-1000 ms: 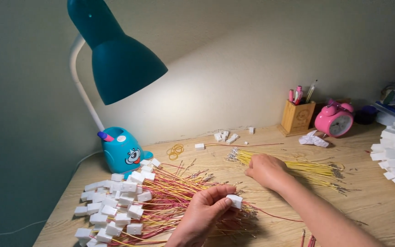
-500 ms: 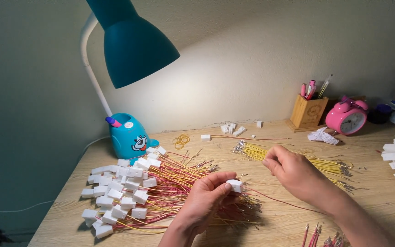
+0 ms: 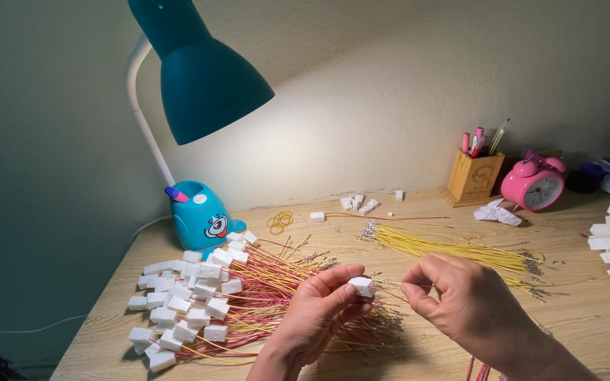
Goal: The person repeatedly picks up small white plastic connectors and inserts the stripped ends of red and yellow wires into them. The person handles the connectors and wires by hand, placing completed units on the desk. The process is repeated continuously throughout the clip.
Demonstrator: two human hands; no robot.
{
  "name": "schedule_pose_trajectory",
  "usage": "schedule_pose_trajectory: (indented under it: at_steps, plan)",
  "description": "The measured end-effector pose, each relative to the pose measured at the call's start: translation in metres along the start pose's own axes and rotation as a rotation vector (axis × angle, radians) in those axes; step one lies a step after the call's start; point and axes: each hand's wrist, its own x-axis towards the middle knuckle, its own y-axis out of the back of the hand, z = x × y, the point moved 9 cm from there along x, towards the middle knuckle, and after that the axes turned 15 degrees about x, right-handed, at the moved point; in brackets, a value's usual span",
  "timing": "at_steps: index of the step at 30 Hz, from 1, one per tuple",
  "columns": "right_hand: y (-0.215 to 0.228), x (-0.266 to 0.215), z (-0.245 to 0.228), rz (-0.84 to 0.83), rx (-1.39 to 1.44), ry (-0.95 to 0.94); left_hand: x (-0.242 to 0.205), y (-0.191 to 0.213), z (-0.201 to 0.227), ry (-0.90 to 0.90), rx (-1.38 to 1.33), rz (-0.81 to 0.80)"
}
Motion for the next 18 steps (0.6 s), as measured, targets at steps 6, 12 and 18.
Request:
schedule_pose_trajectory:
  at_steps: [6, 12, 18]
  plan:
    - [-0.005, -0.005, -0.005, -0.041, -0.041, -0.035, -0.004, -0.002, 0.004, 0.009, -0.015, 0.013]
    - [-0.006, -0.006, -0.003, -0.023, -0.088, -0.033, -0.005, -0.003, 0.004, 0.006, -0.007, 0.007]
    - [-0.008, -0.006, 0.006, -0.036, -0.094, -0.100, -0.005, -0.004, 0.004, 0.008, 0.007, 0.010]
